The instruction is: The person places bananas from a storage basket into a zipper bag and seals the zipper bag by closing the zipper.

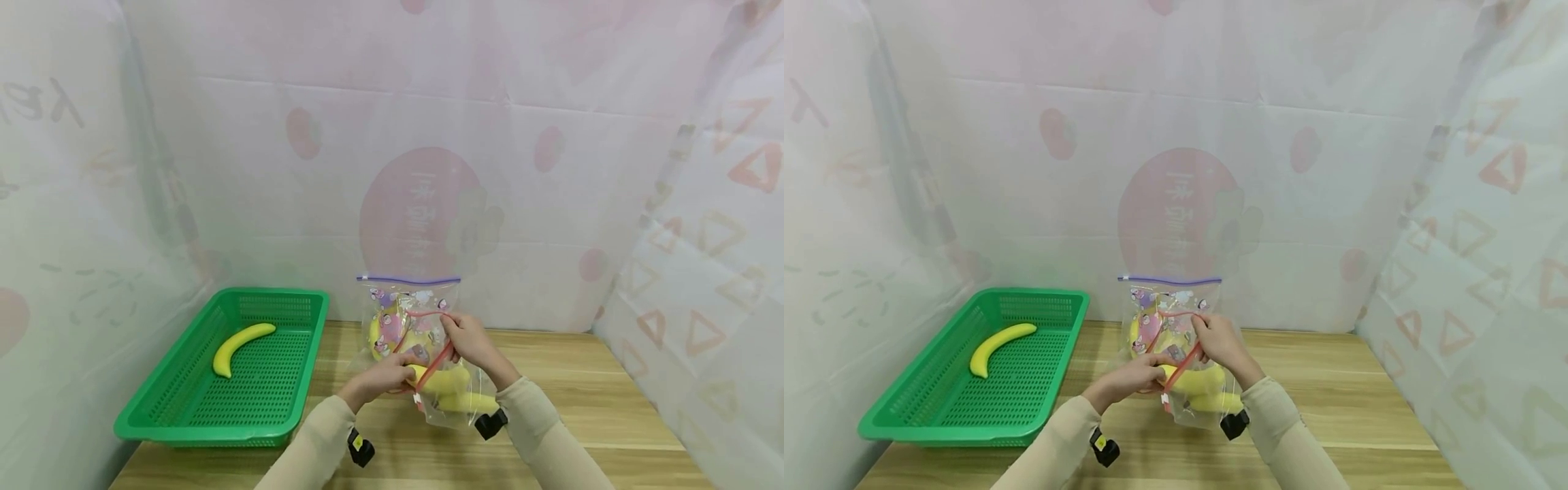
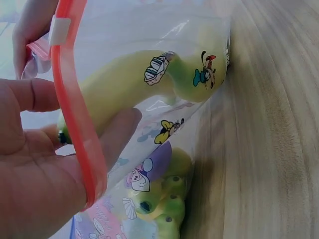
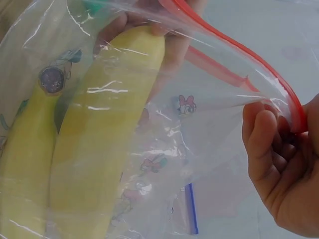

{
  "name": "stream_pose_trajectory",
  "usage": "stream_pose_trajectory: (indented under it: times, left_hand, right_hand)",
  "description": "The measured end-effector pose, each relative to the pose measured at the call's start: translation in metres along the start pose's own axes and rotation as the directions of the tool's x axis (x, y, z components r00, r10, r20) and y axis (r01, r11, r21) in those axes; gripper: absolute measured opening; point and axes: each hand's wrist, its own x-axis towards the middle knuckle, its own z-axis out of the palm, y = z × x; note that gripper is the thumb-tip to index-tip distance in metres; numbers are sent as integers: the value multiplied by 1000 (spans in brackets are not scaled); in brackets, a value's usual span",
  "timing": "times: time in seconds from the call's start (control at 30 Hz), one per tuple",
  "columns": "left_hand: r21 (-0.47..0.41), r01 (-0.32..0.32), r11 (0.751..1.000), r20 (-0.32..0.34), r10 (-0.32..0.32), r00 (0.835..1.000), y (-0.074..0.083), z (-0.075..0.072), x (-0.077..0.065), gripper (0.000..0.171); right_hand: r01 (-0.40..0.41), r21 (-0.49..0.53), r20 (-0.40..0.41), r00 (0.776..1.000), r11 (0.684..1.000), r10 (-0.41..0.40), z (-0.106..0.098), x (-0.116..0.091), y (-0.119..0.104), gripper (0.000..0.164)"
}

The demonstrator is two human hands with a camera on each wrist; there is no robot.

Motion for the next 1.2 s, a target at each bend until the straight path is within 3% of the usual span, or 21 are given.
stream_pose_trajectory:
  times: [0.13, 0.33, 0.63, 0.77, 0.97, 1.1, 1.2]
  left_hand:
    - [79, -27, 997, -77, 33, 996, 0, 3, 2, 30]
    - [155, -86, 984, -201, 116, 973, 2, 5, 1, 10]
    - [115, -109, 987, -148, 125, 981, 22, -12, -13, 9]
    - [120, -115, 986, -135, 131, 982, 36, -33, -24, 15]
    - [173, -35, 984, -208, 71, 976, 54, -83, -44, 26]
    - [212, 42, 976, -285, 20, 958, 54, -118, -54, 28]
    - [249, 104, 963, -352, -10, 936, 47, -144, -61, 29]
  right_hand:
    - [10, 4, -6, 1000, 1000, -10, -2, -2, -4, 42]
    - [8, 18, -13, 1000, 1000, -7, -3, 5, 5, 42]
    - [19, 24, -20, 1000, 1000, -18, -4, 6, 9, 45]
    - [18, 27, -20, 1000, 999, -18, -3, 7, 12, 45]
    - [30, 41, -13, 999, 999, -30, -1, 6, 14, 46]
    - [19, 46, -7, 1000, 999, -19, -1, 5, 13, 46]
    - [17, 43, -6, 1000, 999, -17, -1, 4, 13, 45]
